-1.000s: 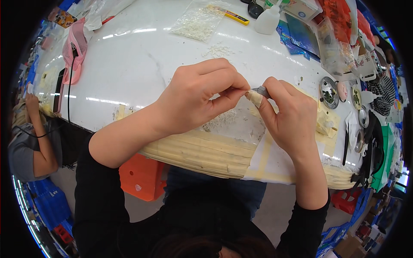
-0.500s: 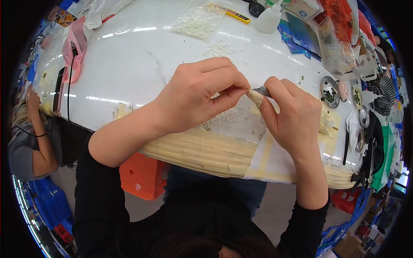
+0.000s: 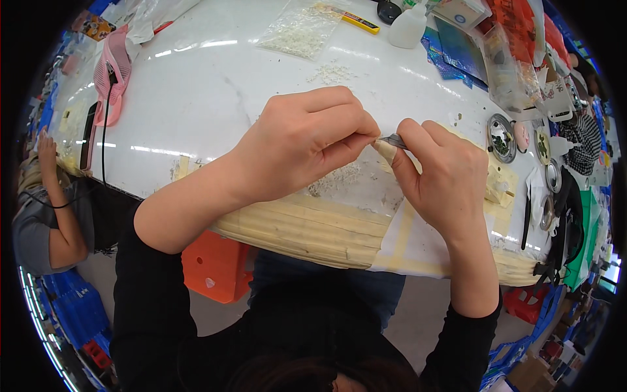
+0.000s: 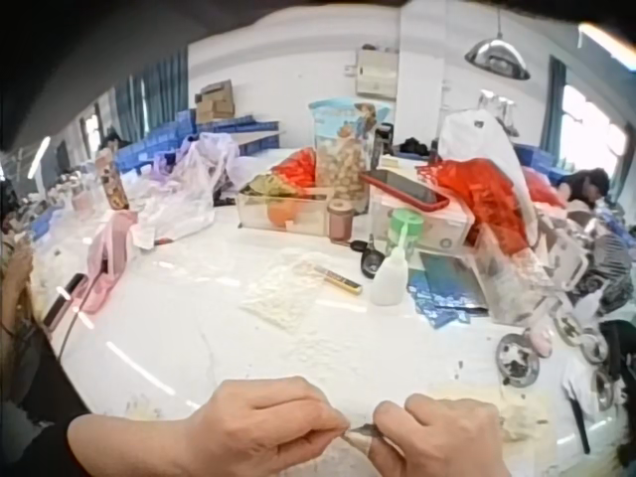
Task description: Assembling small plastic toy components by hand.
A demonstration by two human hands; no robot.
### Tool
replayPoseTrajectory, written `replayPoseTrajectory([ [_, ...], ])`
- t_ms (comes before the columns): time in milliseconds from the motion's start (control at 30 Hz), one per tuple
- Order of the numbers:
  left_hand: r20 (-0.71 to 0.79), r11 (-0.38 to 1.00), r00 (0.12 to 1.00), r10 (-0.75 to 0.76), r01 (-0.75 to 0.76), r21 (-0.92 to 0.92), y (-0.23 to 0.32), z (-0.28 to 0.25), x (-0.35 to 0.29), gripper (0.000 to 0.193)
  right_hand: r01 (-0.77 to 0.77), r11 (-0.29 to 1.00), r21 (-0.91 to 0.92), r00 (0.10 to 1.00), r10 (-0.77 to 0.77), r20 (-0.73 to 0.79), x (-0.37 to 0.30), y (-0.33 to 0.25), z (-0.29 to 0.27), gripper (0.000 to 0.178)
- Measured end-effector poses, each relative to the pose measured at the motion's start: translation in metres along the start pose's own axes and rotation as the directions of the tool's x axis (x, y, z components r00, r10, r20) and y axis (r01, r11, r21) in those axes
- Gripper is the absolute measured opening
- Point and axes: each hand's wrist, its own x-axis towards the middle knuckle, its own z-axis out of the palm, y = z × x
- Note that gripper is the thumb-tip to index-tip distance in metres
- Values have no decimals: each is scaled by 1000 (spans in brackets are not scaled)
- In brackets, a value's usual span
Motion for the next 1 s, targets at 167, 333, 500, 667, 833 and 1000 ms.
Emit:
replayPoseTrajectory([
  [167, 176, 718, 879, -443, 465, -518, 1, -1, 0, 7, 13, 999, 46, 999, -12, -34, 1, 1, 1, 16],
  [333, 446, 266, 666, -598, 690, -674, -3, -6, 6, 12, -61, 968, 245, 990, 90, -110, 4, 2, 3, 15],
  [500, 520, 82, 603, -605, 697, -713, -8, -5, 3, 14, -58, 843, 534, 982, 146, -124, 4, 0, 4, 29],
  [667, 565, -32, 580, -587, 681, -731, -7, -3, 4, 14, -18, 793, 609, 980, 134, -146, 1, -3, 7, 48],
  [833, 562, 19, 613, -555, 684, -729, -5, -2, 2, 13, 31, 831, 556, 982, 78, -171, 3, -2, 6, 49],
  [1000, 523, 119, 646, -556, 684, -720, -4, -2, 2, 14, 38, 821, 570, 986, 63, -157, 4, 2, 5, 49],
])
